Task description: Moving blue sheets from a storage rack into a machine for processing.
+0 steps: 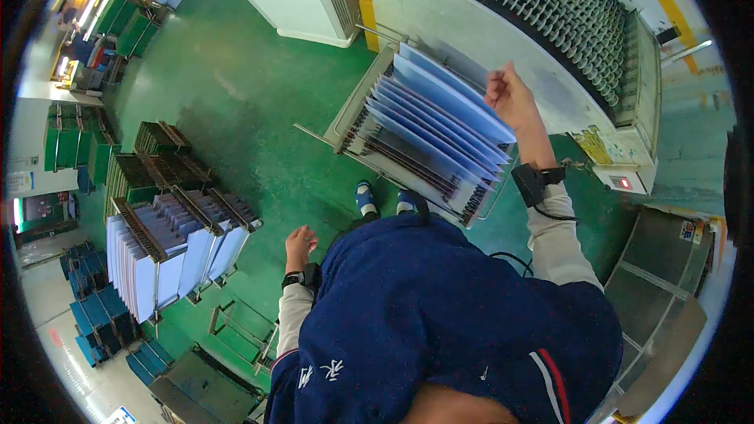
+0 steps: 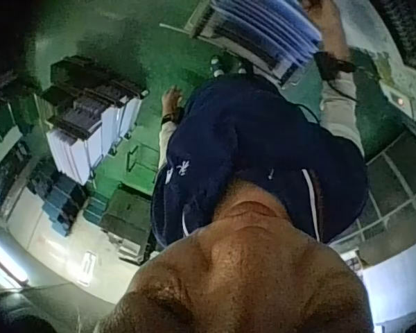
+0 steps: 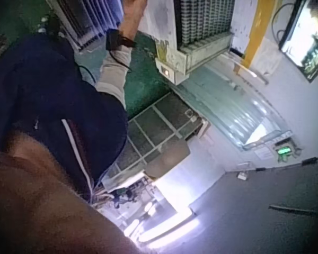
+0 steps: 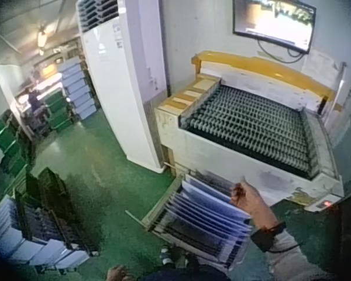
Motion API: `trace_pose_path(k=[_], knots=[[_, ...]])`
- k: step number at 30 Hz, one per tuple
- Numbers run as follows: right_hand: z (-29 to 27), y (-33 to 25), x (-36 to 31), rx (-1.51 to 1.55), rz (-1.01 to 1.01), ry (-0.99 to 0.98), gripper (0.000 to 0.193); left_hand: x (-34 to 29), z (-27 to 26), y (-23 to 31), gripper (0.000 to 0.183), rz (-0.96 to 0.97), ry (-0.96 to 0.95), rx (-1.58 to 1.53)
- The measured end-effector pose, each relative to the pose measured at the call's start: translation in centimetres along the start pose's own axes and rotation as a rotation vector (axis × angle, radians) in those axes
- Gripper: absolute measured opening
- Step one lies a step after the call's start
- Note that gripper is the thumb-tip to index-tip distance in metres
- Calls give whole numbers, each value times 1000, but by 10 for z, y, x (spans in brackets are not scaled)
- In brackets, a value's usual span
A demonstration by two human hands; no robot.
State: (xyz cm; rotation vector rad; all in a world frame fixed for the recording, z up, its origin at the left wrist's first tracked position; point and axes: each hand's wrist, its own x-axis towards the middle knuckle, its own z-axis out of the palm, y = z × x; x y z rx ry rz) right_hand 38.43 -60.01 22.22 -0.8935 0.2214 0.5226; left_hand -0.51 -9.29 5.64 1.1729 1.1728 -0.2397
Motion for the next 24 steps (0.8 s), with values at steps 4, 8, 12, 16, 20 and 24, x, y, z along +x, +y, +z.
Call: trace_pose_path(k=[4,8,12,16,20,24], knots=[[40,4,-11,26,-10,6,62,-7,-1,-6,36,-8,33,-16],[32,15,-1,-16,-7,-4,59,-16,-2,-15,36,-33,63,-40],[21,47,20,-564,-25,103,43,-18,-3,-28,35,-48,61,-65],[38,92,30,-1291,-177,171,29,-33,-8,-57,34,-33,100,-84],[40,128,29,-1569,-500,7,35,-56,-10,-61,34,20,146,-86],[40,154,30,-1744,-658,-134,49,-59,-15,-73,34,-72,246,-136]])
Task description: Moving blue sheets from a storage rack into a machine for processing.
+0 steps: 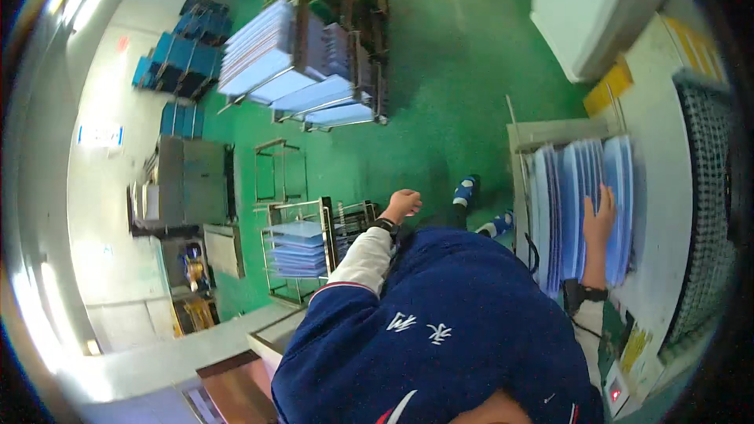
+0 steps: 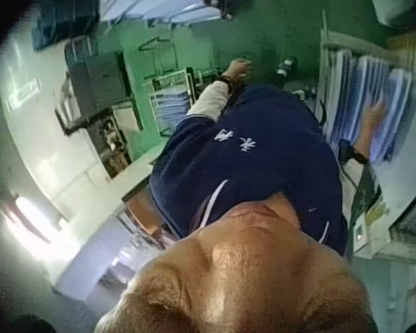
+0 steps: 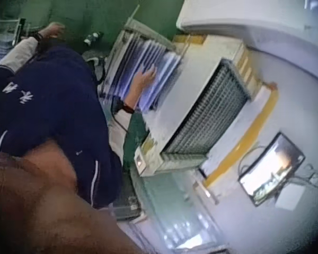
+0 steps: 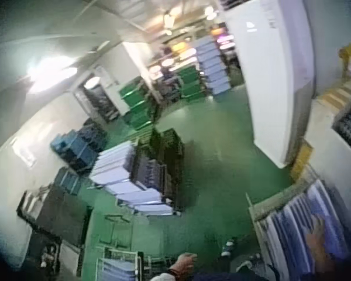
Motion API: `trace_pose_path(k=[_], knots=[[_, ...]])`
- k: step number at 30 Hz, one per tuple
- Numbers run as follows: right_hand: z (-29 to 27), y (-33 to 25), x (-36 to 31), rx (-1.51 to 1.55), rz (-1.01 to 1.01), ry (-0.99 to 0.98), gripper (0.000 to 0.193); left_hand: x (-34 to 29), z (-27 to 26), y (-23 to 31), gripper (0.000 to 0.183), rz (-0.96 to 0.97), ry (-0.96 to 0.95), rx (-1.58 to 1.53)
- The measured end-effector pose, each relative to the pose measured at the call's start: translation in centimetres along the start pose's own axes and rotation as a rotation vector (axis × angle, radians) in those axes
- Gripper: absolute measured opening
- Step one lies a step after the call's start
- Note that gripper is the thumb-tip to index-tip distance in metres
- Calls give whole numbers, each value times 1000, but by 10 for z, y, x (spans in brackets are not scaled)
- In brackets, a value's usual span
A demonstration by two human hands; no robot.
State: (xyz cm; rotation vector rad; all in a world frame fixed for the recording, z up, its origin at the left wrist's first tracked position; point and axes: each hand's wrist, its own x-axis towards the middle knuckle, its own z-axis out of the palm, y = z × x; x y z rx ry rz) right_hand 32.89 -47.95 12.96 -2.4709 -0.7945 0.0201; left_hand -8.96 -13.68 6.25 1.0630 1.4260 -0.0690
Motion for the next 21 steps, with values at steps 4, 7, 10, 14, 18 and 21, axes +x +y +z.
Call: trace_pose_path(k=[4,7,10,14,18,21], knots=[[8,-16,0,-103,-101,8,54,22,-9,-26,31,-27,-27,-34],[23,-12,-1,-223,-110,48,56,30,3,-2,29,21,-10,-1],[33,-12,-5,-317,-88,90,55,36,4,16,29,82,-17,-46],[31,-26,-7,-400,-22,120,52,44,-2,32,27,105,-15,-65],[34,-25,-6,-454,-2,114,49,49,-21,24,28,73,-24,-93],[37,-25,-6,-473,19,101,49,55,-35,12,29,39,15,-86]])
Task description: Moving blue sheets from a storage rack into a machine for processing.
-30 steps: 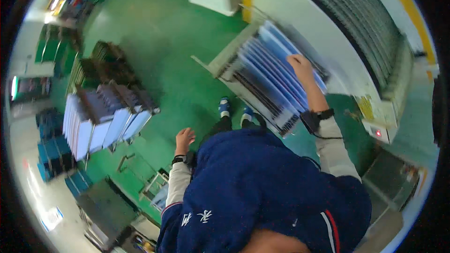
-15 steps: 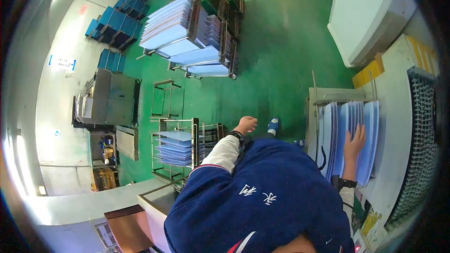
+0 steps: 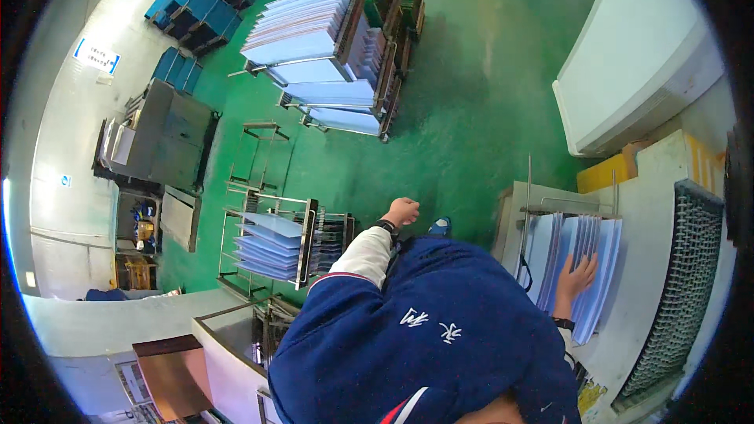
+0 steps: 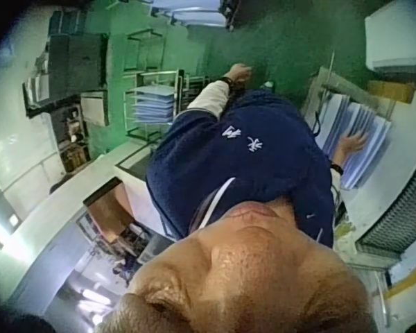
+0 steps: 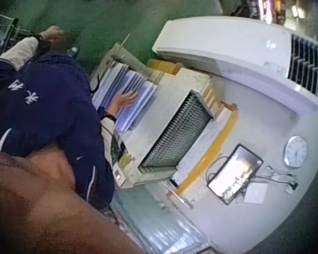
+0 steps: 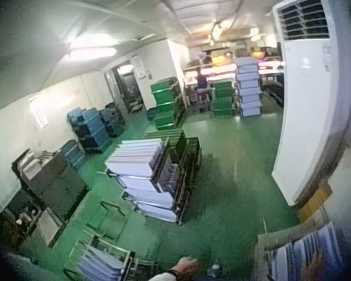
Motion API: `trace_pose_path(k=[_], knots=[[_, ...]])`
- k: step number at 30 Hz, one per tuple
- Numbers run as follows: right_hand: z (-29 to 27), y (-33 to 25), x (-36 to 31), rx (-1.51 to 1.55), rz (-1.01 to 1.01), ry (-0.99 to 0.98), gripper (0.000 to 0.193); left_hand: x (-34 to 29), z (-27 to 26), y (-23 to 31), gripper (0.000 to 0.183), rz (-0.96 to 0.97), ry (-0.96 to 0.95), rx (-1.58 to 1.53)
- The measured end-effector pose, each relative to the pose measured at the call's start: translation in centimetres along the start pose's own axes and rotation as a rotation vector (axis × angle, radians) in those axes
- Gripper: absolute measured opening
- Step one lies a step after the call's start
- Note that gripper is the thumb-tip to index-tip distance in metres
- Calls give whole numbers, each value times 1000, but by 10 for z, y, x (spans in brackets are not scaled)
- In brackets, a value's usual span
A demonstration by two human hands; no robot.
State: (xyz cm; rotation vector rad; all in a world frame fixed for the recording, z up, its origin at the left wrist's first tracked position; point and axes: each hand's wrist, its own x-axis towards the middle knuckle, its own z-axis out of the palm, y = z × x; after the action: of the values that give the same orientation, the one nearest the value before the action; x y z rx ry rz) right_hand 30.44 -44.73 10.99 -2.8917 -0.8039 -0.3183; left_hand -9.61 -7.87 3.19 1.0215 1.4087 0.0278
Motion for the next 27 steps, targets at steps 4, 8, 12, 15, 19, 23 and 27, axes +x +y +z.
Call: trace_pose_path(k=[4,8,12,15,19,23,27], knots=[[0,-5,-2,-4,13,26,49,9,-13,-9,28,-36,3,-12],[3,-6,-2,30,19,30,43,15,-19,-14,27,-37,-40,-79],[4,-7,0,1,32,31,40,12,-20,-13,26,-27,10,-48],[2,-6,-1,3,22,40,40,16,-27,-17,29,-35,14,-23],[-1,-7,2,-44,34,-5,40,13,-33,-21,30,-93,10,-76],[-3,-12,4,-96,28,9,42,11,-35,-24,29,-77,38,-68],[-3,-11,4,-123,33,-11,41,10,-32,-26,25,-74,46,-114]])
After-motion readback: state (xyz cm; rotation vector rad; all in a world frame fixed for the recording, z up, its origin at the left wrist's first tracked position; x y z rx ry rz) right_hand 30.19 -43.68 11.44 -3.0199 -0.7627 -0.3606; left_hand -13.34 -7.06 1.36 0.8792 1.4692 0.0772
